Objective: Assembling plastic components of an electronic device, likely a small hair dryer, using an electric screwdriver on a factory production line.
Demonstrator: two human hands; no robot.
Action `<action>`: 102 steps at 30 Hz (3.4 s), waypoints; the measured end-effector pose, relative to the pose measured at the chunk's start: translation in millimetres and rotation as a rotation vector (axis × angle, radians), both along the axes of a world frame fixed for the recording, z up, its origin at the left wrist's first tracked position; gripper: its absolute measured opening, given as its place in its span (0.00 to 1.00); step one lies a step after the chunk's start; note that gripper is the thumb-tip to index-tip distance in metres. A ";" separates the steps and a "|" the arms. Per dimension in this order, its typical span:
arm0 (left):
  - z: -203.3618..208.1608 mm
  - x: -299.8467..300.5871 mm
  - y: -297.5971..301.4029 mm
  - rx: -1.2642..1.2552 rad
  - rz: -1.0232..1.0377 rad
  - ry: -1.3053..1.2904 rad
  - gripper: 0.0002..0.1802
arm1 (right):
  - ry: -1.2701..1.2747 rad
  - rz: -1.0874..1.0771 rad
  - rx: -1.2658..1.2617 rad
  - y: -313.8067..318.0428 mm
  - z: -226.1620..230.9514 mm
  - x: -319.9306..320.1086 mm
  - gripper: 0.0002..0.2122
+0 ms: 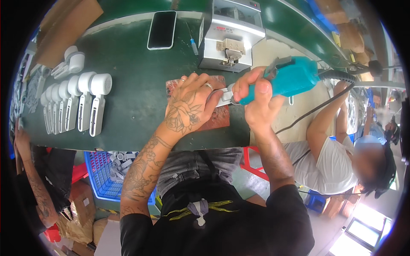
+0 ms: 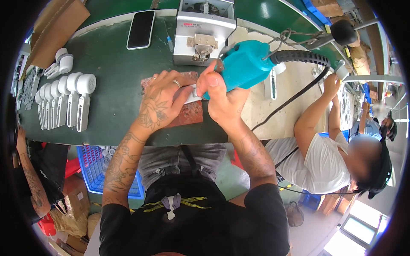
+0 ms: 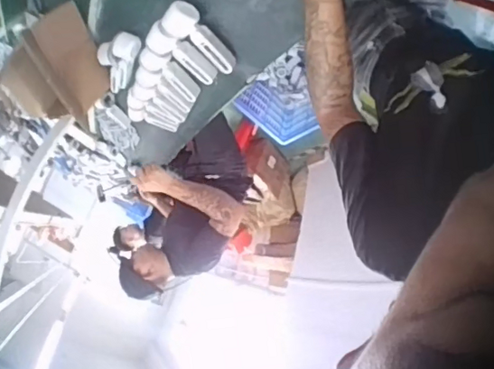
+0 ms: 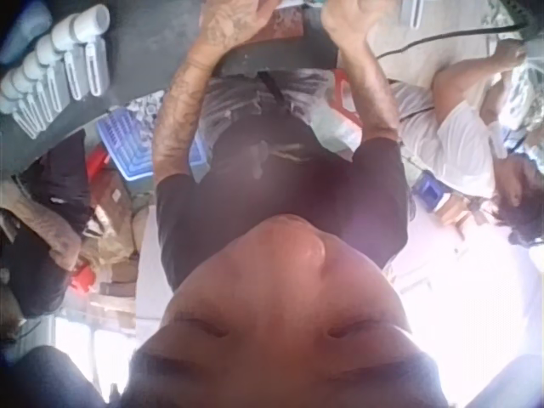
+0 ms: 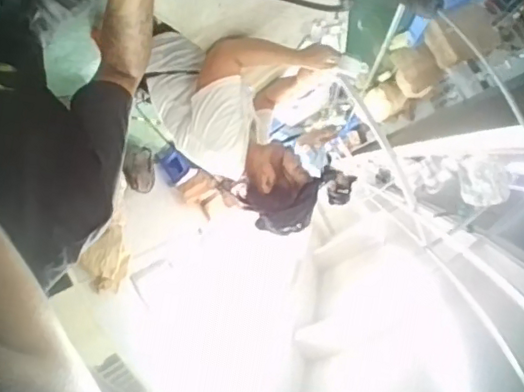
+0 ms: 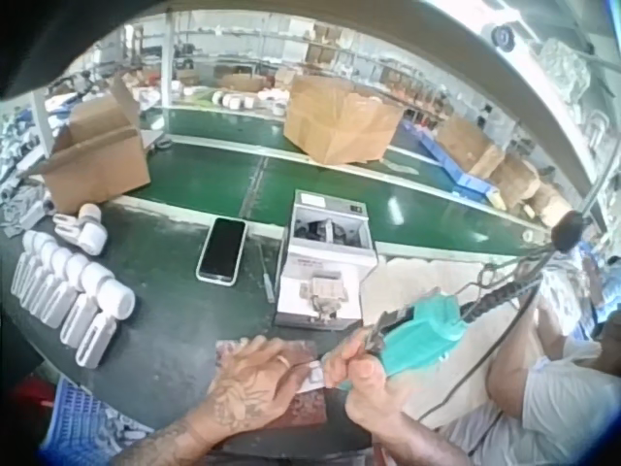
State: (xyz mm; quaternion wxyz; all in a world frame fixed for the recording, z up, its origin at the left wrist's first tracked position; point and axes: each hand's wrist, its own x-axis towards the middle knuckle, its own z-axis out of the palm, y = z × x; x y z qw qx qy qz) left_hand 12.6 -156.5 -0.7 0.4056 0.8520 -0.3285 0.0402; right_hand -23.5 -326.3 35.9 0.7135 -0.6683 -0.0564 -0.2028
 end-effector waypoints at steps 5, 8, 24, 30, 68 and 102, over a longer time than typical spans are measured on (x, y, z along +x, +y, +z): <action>3.7 -0.1 -1.1 0.038 -0.001 0.018 0.11 | -0.014 0.035 -0.027 0.0 -0.7 4.1 0.21; 2.4 -3.2 1.8 0.018 0.044 -0.003 0.12 | -0.032 0.045 0.023 6.7 -3.1 5.8 0.20; -19.6 -56.4 125.2 0.131 0.580 -0.343 0.23 | -0.149 -0.103 0.279 -11.3 11.7 -97.6 0.31; -32.7 -28.6 167.9 0.316 0.854 -0.407 0.20 | -0.072 -0.136 0.241 -19.1 12.6 -106.5 0.30; 26.5 -25.0 -11.1 -0.103 -0.020 -0.030 0.13 | 0.147 -0.233 -0.104 -52.2 8.2 -57.8 0.28; 2.7 -18.6 3.8 -0.065 -0.101 -0.146 0.15 | -0.151 -0.025 0.224 12.9 7.7 -6.2 0.33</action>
